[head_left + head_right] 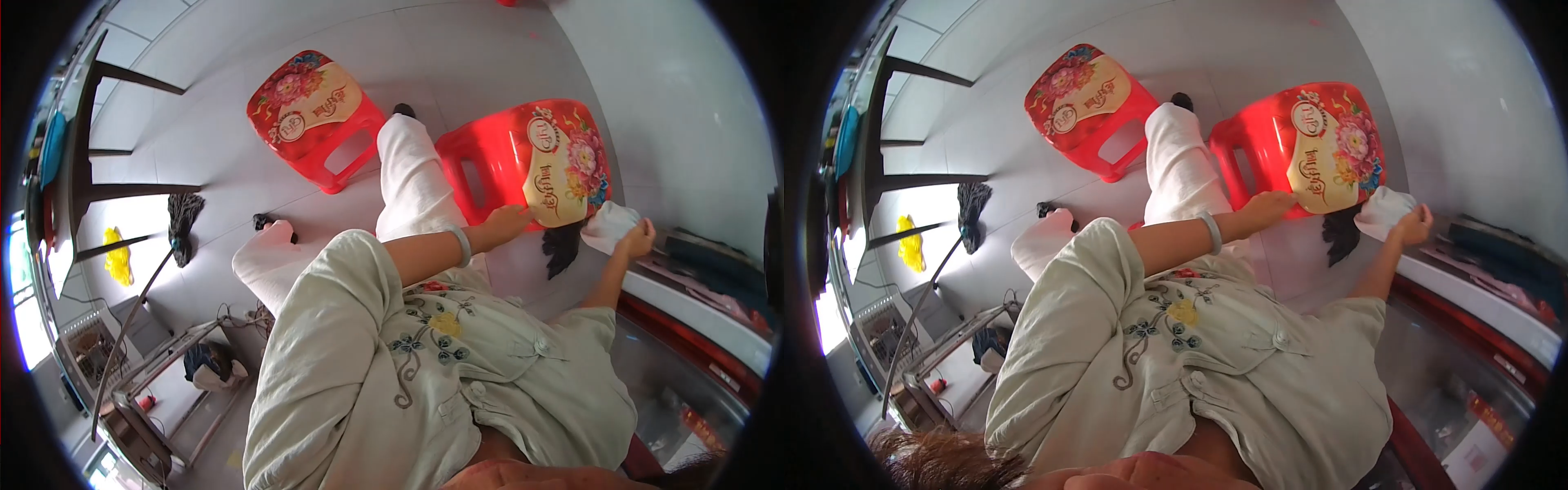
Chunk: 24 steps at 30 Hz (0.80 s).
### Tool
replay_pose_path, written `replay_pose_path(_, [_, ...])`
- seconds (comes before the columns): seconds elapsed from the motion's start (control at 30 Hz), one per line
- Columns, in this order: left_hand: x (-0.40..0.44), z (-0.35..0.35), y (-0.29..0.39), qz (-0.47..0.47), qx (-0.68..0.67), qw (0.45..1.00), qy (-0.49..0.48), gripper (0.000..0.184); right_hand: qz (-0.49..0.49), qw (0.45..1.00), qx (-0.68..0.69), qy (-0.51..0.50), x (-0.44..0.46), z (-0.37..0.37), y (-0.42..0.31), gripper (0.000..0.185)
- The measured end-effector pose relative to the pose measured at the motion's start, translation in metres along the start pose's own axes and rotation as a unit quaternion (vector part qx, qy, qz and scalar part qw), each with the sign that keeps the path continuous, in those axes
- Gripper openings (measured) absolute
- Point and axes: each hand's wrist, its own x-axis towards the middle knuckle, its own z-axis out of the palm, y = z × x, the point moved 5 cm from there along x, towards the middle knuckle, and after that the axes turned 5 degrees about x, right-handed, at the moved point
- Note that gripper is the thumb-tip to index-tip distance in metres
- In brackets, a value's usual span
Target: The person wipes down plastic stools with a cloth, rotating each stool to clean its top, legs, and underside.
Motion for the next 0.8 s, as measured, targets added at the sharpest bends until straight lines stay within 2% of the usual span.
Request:
replay_pose_path(0.03, [0.01,0.005,-0.016,0.014,0.041,0.999,0.005,0.054,0.059,0.995,-0.072,-0.03,-0.015,-0.003,-0.003,0.02])
replay_pose_path(0.1, [0.012,-0.005,-0.019,0.029,0.082,0.996,0.01,0.054,0.066,0.993,-0.082,-0.052,-0.027,0.001,0.03,0.024])
replay_pose_path(0.17, [-0.005,-0.042,-0.014,-0.056,0.088,0.994,0.043,0.048,0.07,0.986,-0.101,-0.113,-0.049,0.012,0.062,0.027])
replay_pose_path(0.23, [0.005,-0.062,-0.049,-0.062,0.01,0.992,0.112,0.044,0.082,0.971,-0.131,-0.18,-0.078,0.019,0.075,0.029])
replay_pose_path(0.27, [-0.001,-0.083,-0.056,-0.081,-0.109,0.978,0.162,0.041,0.095,0.961,-0.147,-0.214,-0.093,0.026,0.079,0.03])
replay_pose_path(0.3, [-0.011,-0.108,-0.065,-0.098,-0.225,0.946,0.212,0.038,0.148,0.949,-0.124,-0.249,-0.105,0.041,0.103,0.032])
replay_pose_path(0.33, [-0.021,-0.133,-0.077,-0.089,-0.262,0.927,0.254,0.035,0.2,0.932,-0.099,-0.287,-0.121,0.062,0.133,0.034])
replay_pose_path(0.37, [-0.033,-0.159,-0.093,-0.081,-0.298,0.904,0.295,0.032,0.196,0.93,-0.093,-0.296,-0.14,0.082,0.161,0.034])
replay_pose_path(0.4, [-0.044,-0.186,-0.113,-0.066,-0.326,0.885,0.326,0.03,0.247,0.904,0.058,-0.345,-0.165,0.106,0.187,0.039])
replay_pose_path(0.43, [-0.06,-0.212,-0.133,-0.092,-0.327,0.86,0.381,0.029,0.294,0.851,0.205,-0.384,-0.182,0.12,0.194,0.045])
replay_pose_path(0.47, [-0.072,-0.237,-0.164,-0.072,-0.302,0.845,0.435,0.027,0.369,0.795,0.262,-0.403,-0.202,0.12,0.179,0.045])
replay_pose_path(0.5, [-0.098,-0.254,-0.165,-0.112,-0.353,0.791,0.486,0.023,0.416,0.767,0.271,-0.406,-0.216,0.117,0.166,0.045])
replay_pose_path(0.57, [-0.13,-0.292,-0.222,-0.126,-0.317,0.756,0.558,0.021,0.483,0.718,0.283,-0.414,-0.237,0.106,0.145,0.046])
replay_pose_path(0.63, [-0.156,-0.318,-0.318,-0.159,-0.331,0.698,0.615,0.026,0.519,0.695,0.274,-0.415,-0.247,0.097,0.135,0.046])
replay_pose_path(0.67, [-0.167,-0.324,-0.312,-0.16,-0.331,0.692,0.621,0.026,0.529,0.689,0.268,-0.416,-0.249,0.095,0.133,0.047])
replay_pose_path(0.73, [-0.204,-0.326,-0.296,-0.259,-0.383,0.613,0.641,0.052,0.548,0.682,0.246,-0.417,-0.251,0.088,0.126,0.047])
replay_pose_path(0.8, [-0.212,-0.331,-0.337,-0.296,-0.365,0.624,0.624,0.055,0.568,0.675,0.227,-0.413,-0.252,0.079,0.125,0.048])
